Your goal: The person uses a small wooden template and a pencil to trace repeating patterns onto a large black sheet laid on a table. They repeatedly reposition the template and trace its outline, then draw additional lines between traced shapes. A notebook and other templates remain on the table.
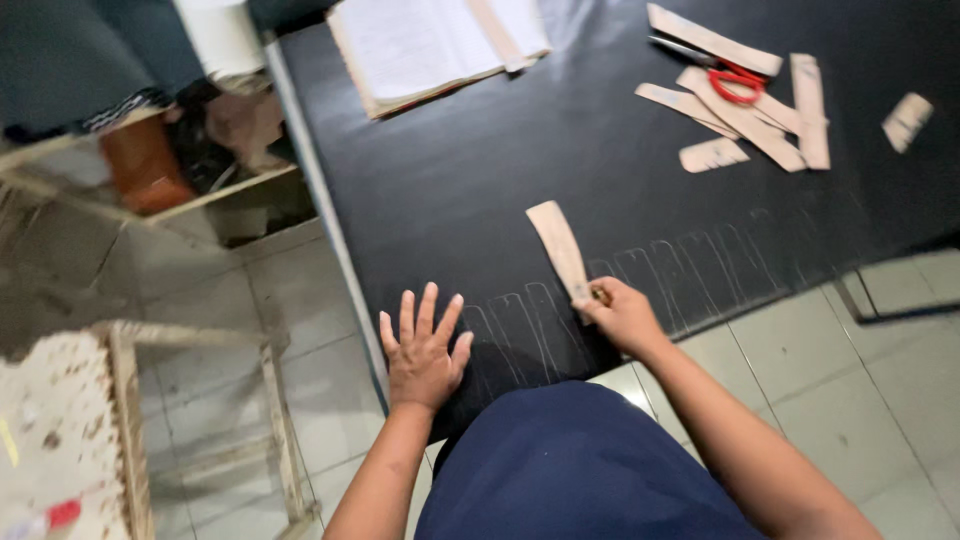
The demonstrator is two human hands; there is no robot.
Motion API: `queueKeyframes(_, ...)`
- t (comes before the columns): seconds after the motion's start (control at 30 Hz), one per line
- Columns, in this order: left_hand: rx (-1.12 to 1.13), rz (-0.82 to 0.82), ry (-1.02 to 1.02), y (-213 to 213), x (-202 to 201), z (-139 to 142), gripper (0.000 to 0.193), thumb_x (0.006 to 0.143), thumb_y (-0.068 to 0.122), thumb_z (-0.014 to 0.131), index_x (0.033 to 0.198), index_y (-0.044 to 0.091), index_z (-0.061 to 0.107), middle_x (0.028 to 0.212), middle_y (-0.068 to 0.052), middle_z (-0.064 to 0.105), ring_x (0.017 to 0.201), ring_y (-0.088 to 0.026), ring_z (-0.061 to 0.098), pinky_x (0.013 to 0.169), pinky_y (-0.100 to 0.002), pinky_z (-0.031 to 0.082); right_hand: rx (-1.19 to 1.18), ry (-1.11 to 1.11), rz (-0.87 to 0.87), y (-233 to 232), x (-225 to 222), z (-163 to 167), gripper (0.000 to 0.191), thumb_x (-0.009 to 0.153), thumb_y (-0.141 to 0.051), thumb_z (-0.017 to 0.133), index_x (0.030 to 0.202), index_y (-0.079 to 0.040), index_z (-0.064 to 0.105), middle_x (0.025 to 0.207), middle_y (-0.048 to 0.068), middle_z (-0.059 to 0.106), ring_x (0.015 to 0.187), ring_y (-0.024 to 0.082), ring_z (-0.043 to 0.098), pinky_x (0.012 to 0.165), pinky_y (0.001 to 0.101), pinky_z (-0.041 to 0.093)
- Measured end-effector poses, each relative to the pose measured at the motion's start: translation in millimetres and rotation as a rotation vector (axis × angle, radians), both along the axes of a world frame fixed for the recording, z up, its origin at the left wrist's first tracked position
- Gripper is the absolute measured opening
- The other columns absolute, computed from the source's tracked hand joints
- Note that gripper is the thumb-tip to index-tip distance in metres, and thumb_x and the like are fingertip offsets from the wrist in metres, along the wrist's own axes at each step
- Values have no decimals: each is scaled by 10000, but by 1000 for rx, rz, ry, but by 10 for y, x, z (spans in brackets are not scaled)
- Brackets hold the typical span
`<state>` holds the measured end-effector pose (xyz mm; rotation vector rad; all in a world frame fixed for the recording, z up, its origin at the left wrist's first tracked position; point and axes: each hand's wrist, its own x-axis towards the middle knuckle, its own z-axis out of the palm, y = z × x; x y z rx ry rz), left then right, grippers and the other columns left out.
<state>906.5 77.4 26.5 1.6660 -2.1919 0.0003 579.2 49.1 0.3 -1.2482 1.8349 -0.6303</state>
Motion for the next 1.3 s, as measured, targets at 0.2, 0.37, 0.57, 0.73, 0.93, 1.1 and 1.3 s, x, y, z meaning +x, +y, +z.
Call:
queueKeyframes(0.2,106,-125,-13,4,-3,6,534,914,467,611,1395,235,617,1532,-60,486,1430,-341,383,1157,-641,207,-112,201,-91,229,153,52,362,864,-366,773,1064,-72,704,855,98,760,778,201,737,734,341,557)
queueKeyframes(0.37,-25,24,443,57,197,-277,428,966,262,602,1349,73,617,1538,-150,508,1482,-379,417,1249,-536,274,-122,283,-84,219,165,-19,379,899,-417,748,1073,-83,711,879,104,764,816,219,737,762,353,556)
queueKeyframes(0.57,2,457,941,-12,528,-663,439,999,140,579,1398,-27,504,1451,-259,496,1300,-344,508,1100,-444,403,-94,242,-98,160,246,11,305,950,-301,695,1110,-43,731,943,123,753,826,214,708,750,344,537)
queueKeyframes(0.73,237,559,1245,-8,778,-768,440,1000,168,586,1396,-15,528,1215,-127,660,1028,-180,649,922,-309,526,108,72,-30,-70,508,291,264,919,-237,697,1066,-25,756,884,100,749,742,159,667,692,318,533)
queueKeyframes(0.93,297,574,1214,11,801,-666,472,966,195,662,1383,-9,580,1086,-151,665,934,-198,610,845,-326,516,165,51,349,-469,1236,413,258,922,-251,711,1057,-33,742,866,80,760,698,150,680,685,309,556)
queueKeyframes(1.1,152,501,1035,4,700,-545,618,935,217,699,1447,-29,456,1340,-217,563,1226,-320,574,1046,-405,441,32,-146,455,-599,1613,266,216,890,-184,712,1017,-10,715,859,78,764,771,137,690,711,304,559)
queueKeyframes(1.3,-57,364,458,115,557,-469,473,963,157,666,1416,65,561,1508,-286,428,1375,-474,426,1142,-520,347,58,-11,345,-447,1253,279,208,870,-212,715,999,-49,726,847,69,754,781,159,702,732,319,539)
